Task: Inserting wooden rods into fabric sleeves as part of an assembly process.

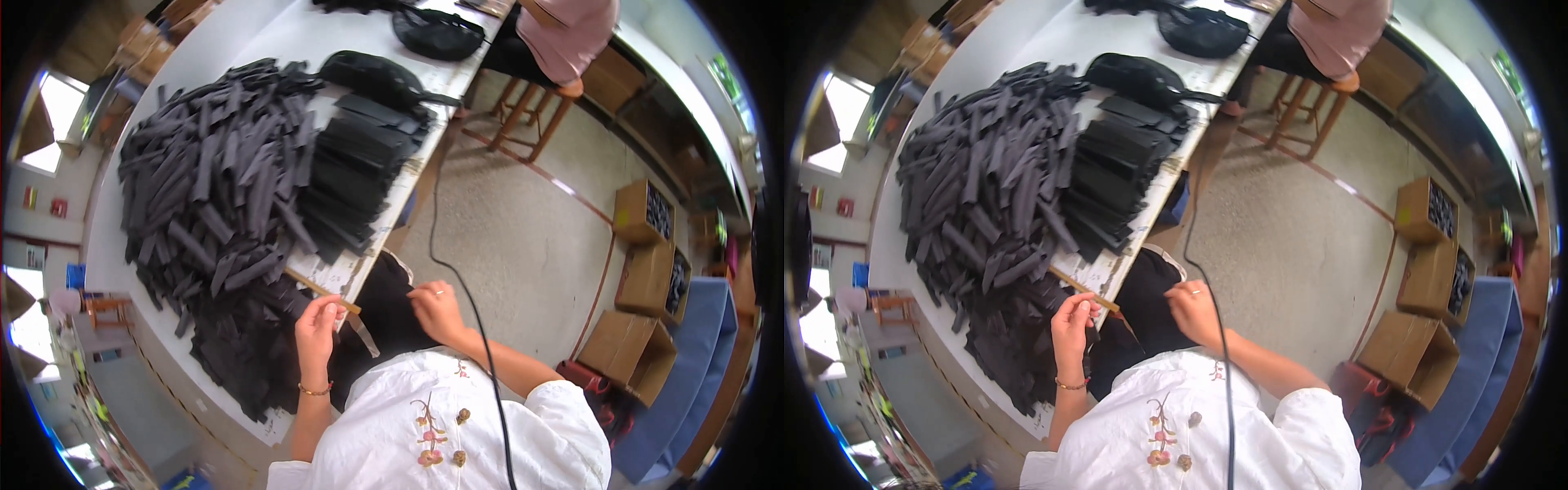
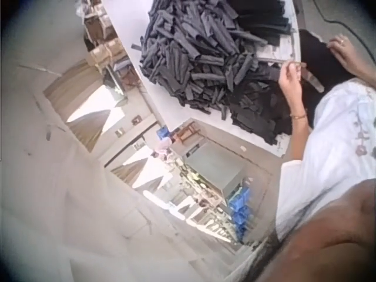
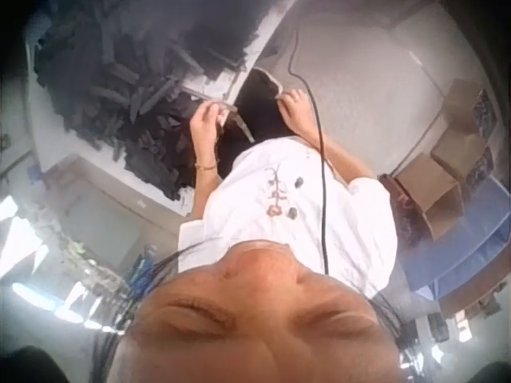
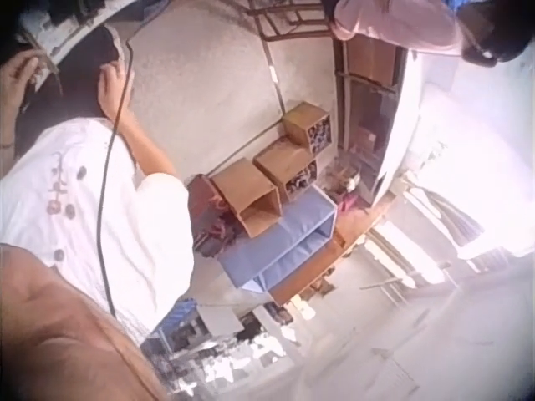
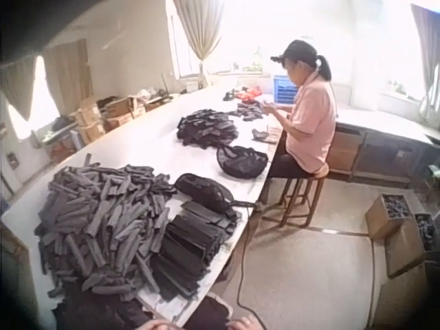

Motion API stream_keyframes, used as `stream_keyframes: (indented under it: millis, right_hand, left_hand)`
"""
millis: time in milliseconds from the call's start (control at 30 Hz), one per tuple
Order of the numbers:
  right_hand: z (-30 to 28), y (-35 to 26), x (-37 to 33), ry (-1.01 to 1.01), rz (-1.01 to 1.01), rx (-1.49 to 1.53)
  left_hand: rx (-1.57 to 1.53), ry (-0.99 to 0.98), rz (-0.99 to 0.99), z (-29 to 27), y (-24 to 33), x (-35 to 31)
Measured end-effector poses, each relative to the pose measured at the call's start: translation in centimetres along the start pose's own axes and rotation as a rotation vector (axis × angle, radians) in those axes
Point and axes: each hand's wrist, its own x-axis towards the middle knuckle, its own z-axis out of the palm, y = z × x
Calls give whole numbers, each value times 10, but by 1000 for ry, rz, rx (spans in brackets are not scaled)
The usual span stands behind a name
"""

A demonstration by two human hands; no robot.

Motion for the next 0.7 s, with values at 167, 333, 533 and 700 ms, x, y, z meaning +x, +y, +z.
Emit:
stream_keyframes:
  millis: [167,333,533,700]
  right_hand:
    - [-13,131,-56,93,592,-144]
    - [3,186,-11,52,623,-8]
    - [77,230,107,11,429,180]
    - [163,276,175,-269,430,121]
  left_hand:
    - [524,-289,299,71,2,46]
    - [829,-472,759,100,-19,92]
    - [898,-461,709,106,-26,115]
    - [907,-441,649,105,-28,120]
